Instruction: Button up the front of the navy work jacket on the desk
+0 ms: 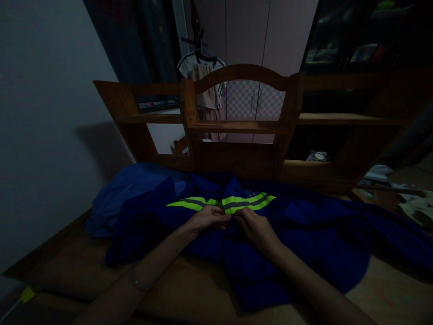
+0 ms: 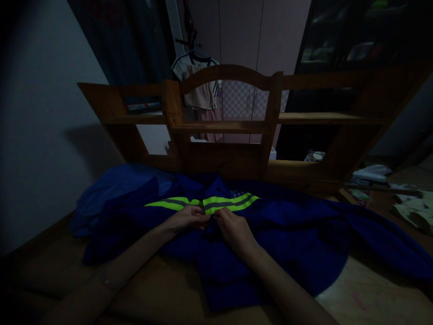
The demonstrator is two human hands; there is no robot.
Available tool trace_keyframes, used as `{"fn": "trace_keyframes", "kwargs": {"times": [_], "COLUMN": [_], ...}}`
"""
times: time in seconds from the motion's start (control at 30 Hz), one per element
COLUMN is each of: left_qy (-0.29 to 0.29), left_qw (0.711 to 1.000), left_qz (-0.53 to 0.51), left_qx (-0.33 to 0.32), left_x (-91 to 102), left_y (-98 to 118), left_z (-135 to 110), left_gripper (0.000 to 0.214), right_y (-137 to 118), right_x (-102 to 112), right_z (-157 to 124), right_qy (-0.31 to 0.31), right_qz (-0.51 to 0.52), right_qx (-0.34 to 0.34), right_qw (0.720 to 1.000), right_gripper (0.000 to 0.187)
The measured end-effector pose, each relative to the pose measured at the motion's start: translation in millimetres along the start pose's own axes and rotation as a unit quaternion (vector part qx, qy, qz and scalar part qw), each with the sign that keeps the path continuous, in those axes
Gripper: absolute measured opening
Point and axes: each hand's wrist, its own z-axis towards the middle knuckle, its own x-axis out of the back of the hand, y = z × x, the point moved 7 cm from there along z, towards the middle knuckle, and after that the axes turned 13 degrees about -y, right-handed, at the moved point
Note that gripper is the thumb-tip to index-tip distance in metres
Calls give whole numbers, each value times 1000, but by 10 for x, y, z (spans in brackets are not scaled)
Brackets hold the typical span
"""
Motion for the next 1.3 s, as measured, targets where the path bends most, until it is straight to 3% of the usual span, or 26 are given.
{"fn": "trace_keyframes", "kwargs": {"times": [0.13,0.3,0.5,0.63,0.93,1.13,1.3], "left_qy": [-4,-11,30,49,33,32,23], "left_qw": [1000,999,997,997,997,994,996], "left_qz": [-7,27,63,39,-3,39,-10], "left_qx": [-5,-18,-39,-46,-67,-94,-82], "left_x": [-7,-26,-36,-19,-29,-62,-43], "left_y": [41,96,166,158,140,173,157], "left_z": [-11,-21,-61,-75,-25,-15,-14], "left_gripper": [46,46,39,39,40,41,38], "right_y": [-5,-14,-6,-10,-23,-8,10], "right_x": [35,41,27,19,-10,-16,-5], "right_z": [-11,-26,-24,-20,-27,-11,-14], "right_qy": [38,41,28,26,19,11,18], "right_qz": [-11,-4,-6,-11,-58,-42,-29], "right_qx": [0,5,5,18,36,26,10], "right_qw": [999,999,1000,999,997,999,999], "right_gripper": [17,13,11,16,29,25,17]}}
